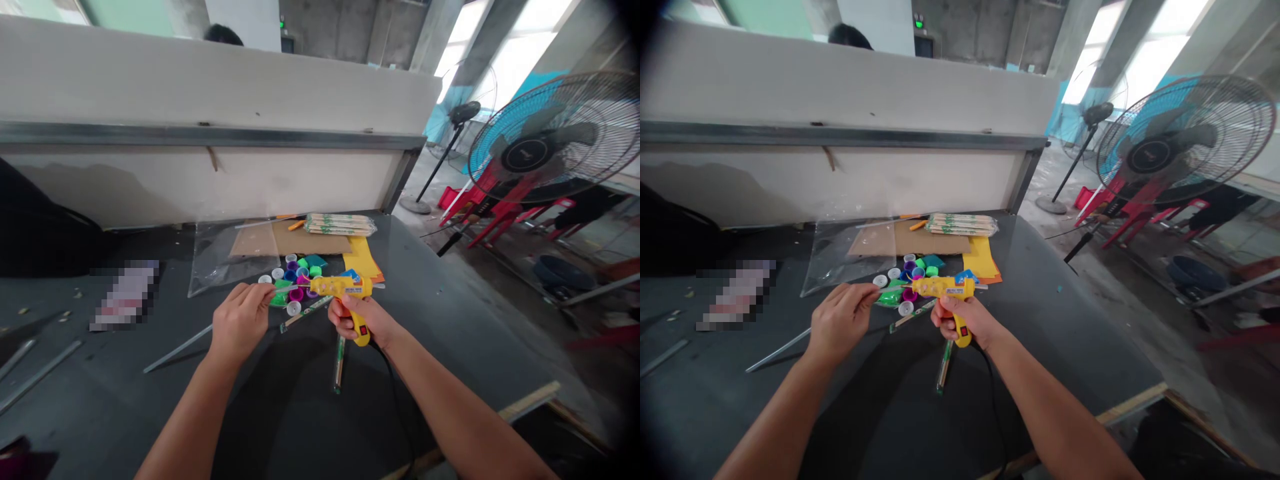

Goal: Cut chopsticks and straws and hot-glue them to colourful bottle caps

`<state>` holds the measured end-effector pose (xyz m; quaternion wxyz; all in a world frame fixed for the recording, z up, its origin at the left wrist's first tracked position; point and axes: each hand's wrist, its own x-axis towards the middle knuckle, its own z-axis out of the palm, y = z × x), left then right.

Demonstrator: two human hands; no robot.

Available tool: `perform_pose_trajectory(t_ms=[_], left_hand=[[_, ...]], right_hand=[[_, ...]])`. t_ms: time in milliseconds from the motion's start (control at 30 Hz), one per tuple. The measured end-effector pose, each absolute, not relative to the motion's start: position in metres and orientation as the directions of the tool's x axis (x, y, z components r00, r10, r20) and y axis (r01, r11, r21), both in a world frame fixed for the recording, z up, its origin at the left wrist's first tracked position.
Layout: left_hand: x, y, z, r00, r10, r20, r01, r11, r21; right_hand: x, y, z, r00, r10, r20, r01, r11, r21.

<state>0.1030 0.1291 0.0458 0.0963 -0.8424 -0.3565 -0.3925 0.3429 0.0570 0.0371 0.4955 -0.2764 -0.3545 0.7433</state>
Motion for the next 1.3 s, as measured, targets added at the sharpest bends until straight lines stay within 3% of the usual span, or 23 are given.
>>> perform_pose_trajectory(t_ms=[533,1133,1300], left_hand=[[0.1015,0.1306,0.0457,0.432,0.512,0.743,0.702,-0.708,0.079],[0.1018,0.1296,0.0495,0.454,0.488,0.746,0.633,-0.765,0.116],[0.1011,0.1322,0.0469,0.442,0.485,0.754,0.651,-0.752,0.102]], right_hand=[[0.3410,0.0545,0.0391,-0.359,0.932,-0.054,-0.520,-0.248,-0.817],[0.3423,0.0555,0.0405,-0.369,0.928,-0.052,-0.536,-0.258,-0.804],[0.3383,0.0516,0.0450,-0.316,0.949,0.004,-0.558,-0.183,-0.809]])
